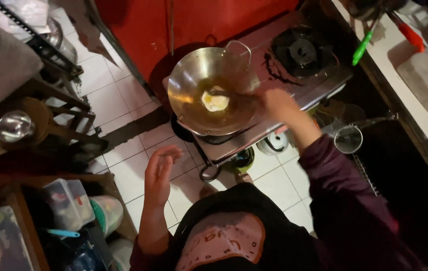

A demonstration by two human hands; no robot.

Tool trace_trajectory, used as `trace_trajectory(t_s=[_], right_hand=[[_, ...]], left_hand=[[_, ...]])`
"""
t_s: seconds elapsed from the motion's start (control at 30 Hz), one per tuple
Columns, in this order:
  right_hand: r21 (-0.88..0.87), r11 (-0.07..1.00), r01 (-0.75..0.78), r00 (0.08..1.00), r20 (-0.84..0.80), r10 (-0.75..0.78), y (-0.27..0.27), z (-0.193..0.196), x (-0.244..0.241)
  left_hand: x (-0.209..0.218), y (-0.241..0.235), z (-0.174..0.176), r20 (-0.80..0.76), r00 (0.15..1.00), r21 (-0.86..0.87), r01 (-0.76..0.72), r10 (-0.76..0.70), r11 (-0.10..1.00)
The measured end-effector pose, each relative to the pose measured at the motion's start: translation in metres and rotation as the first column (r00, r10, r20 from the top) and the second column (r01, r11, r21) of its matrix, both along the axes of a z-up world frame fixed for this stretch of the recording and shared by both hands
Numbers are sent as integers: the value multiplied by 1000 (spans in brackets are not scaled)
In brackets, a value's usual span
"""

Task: The person fries an egg in a wok on a gas stove. They use a slotted spatula to move and flip the egg in hot oil, adjusting the flame briefly. The egg cooks until the white is set and the yolk remains visible.

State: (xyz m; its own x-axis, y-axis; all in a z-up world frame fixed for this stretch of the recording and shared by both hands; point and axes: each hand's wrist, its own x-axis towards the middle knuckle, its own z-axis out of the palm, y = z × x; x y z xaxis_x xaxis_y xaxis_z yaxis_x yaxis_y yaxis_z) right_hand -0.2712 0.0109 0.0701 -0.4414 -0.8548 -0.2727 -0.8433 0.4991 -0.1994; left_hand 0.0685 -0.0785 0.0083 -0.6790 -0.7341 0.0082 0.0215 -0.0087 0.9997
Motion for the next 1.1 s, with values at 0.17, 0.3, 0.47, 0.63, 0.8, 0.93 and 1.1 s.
trace_trajectory(t_s=[0.17,0.3,0.47,0.63,0.8,0.93,1.1], right_hand=[[-59,997,54,998,-31,-55,-12,-29,-110],[17,993,-116,991,-60,117,-62,-33,-166],[250,930,-270,880,-327,343,-138,-45,-211],[483,854,-195,855,-343,389,-193,-17,-181],[406,827,-390,804,-289,520,-238,-72,-212],[436,800,-412,818,-209,536,-249,-67,-196],[450,762,-465,756,-245,607,-264,-87,-198]], left_hand=[[-12,12,2,-3,994,-22,-106,106,994],[-28,26,8,-41,980,-10,-195,194,981],[-66,25,22,-52,970,-98,-242,238,965],[-106,5,41,130,940,-291,-268,316,918],[-131,-11,41,206,930,-441,-190,305,877],[-141,-28,21,233,909,-622,-133,345,772],[-146,-32,9,517,789,-658,117,333,744]])
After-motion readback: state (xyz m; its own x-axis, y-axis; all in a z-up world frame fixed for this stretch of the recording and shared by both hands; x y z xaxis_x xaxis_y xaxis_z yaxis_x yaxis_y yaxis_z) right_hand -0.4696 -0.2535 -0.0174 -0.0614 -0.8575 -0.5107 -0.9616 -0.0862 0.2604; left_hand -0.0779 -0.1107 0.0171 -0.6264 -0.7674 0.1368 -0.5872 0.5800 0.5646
